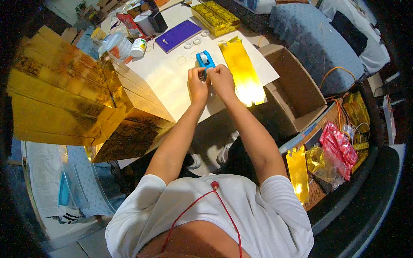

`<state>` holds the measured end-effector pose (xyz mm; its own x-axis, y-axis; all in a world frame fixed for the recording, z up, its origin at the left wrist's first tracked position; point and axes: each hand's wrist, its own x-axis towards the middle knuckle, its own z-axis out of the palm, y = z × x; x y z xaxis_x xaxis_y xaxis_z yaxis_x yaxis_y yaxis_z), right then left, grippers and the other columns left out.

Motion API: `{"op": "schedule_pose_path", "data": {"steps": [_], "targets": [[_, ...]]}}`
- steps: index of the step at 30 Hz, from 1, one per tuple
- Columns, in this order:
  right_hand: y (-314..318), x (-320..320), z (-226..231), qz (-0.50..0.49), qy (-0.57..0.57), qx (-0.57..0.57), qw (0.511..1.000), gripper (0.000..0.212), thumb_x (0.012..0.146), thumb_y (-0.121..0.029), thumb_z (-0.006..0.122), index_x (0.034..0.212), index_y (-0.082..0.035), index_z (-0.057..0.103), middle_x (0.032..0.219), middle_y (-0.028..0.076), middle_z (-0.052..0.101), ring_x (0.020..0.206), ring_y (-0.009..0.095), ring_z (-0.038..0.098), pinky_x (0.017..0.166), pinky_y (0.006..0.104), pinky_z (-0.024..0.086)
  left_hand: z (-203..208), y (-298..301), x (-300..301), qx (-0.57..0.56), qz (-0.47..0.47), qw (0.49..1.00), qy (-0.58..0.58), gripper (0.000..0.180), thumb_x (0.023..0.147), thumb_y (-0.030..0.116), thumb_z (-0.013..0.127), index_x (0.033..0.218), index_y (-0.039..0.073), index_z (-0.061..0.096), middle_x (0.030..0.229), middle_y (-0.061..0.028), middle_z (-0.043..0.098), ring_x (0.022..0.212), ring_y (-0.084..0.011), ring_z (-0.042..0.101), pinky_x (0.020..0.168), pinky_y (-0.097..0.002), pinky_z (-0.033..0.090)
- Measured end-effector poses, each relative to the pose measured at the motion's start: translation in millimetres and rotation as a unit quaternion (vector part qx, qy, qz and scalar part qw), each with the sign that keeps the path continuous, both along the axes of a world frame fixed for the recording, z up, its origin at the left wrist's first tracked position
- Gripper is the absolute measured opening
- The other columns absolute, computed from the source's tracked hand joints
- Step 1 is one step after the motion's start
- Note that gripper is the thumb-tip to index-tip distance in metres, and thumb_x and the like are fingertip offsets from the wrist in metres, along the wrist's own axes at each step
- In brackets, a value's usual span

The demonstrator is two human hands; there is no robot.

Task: The person assembles a tall, gold-colored paper structure by folding and securing the edges with adhesive tape. They repeatedly apply tape to the seams and fold the paper to maintain the shape.

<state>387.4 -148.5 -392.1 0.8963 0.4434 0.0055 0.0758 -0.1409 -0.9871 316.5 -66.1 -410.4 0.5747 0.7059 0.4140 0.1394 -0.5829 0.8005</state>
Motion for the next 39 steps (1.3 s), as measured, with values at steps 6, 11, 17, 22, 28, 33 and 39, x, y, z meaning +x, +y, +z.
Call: {"op": "schedule_pose_path", "data": {"steps": [6, 11, 17, 22, 28, 33, 39], "targets": [[-4.4, -0.4, 31.3, 0.041, 0.005, 0.06, 0.997, 0.026, 0.085, -0.024, 0.073, 0.079, -0.002, 0.06, 0.071, 0.006, 0.064, 0.067, 0.013, 0.06, 0.064, 0.0282, 0.047, -1.1, 0.6, 0.1, -0.011, -0.006, 1.0, -0.015, 0.031, 0.081, 0.017, 0.079, 0.103, 0.007, 0.061, 0.105, -0.0151, 0.059, 0.094, -0.0354, 0.063, 0.083, -0.043, 0.051], [-23.6, -0.2, -12.4, 0.003, 0.034, 0.041, 0.999, 0.029, 0.087, -0.025, 0.074, 0.075, -0.006, 0.055, 0.066, -0.002, 0.052, 0.061, 0.01, 0.046, 0.058, 0.0277, 0.04, -1.3, 0.0, 4.7, -0.035, 0.008, 0.999, 0.004, 0.031, 0.079, 0.015, 0.079, 0.102, 0.007, 0.061, 0.105, -0.0128, 0.059, 0.092, -0.0315, 0.063, 0.082, -0.0408, 0.051], [-24.1, -2.3, -26.5, -0.022, 0.096, 0.016, 0.995, 0.027, 0.087, -0.026, 0.073, 0.075, -0.006, 0.058, 0.068, 0.002, 0.057, 0.062, 0.012, 0.051, 0.059, 0.03, 0.042, -0.8, 2.9, 4.4, -0.046, -0.003, 0.999, -0.004, 0.029, 0.078, 0.013, 0.079, 0.101, 0.007, 0.062, 0.099, -0.0109, 0.058, 0.087, -0.0282, 0.063, 0.079, -0.0401, 0.051], [-19.8, 7.3, -37.7, -0.036, 0.072, -0.056, 0.995, 0.029, 0.087, -0.029, 0.072, 0.077, -0.006, 0.059, 0.07, 0.005, 0.061, 0.063, 0.016, 0.055, 0.061, 0.0331, 0.045, -0.2, 1.4, 1.6, -0.021, -0.016, 1.0, -0.014, 0.027, 0.081, 0.007, 0.076, 0.104, 0.004, 0.061, 0.094, -0.0077, 0.055, 0.08, -0.0189, 0.059, 0.075, -0.0329, 0.051], [-16.7, 2.8, -30.7, -0.046, 0.01, -0.148, 0.988, 0.028, 0.088, -0.029, 0.072, 0.078, -0.007, 0.057, 0.069, 0.004, 0.058, 0.063, 0.015, 0.055, 0.061, 0.0328, 0.046, -7.9, 2.6, 3.1, -0.015, -0.026, 0.999, -0.019, 0.026, 0.083, 0.008, 0.075, 0.105, 0.005, 0.061, 0.092, -0.0071, 0.056, 0.079, -0.0181, 0.057, 0.075, -0.0331, 0.05], [-18.1, -16.4, -20.3, -0.059, -0.131, -0.282, 0.949, 0.03, 0.087, -0.032, 0.071, 0.086, -0.004, 0.059, 0.082, 0.016, 0.067, 0.074, 0.03, 0.065, 0.073, 0.0412, 0.05, -10.0, 3.4, 3.5, -0.038, -0.008, 0.999, -0.002, 0.026, 0.085, 0.008, 0.074, 0.107, 0.004, 0.061, 0.085, -0.006, 0.056, 0.076, -0.0164, 0.056, 0.071, -0.0325, 0.049], [-45.8, -14.4, -26.2, -0.018, 0.003, 0.086, 0.996, 0.023, 0.092, -0.024, 0.072, 0.09, -0.004, 0.061, 0.075, 0.001, 0.058, 0.068, 0.011, 0.053, 0.064, 0.0265, 0.044, -7.8, 5.0, 4.9, -0.096, -0.028, 0.995, 0.001, 0.029, 0.085, 0.012, 0.074, 0.11, 0.005, 0.061, 0.082, -0.0048, 0.057, 0.075, -0.0176, 0.056, 0.07, -0.0339, 0.048]]}}
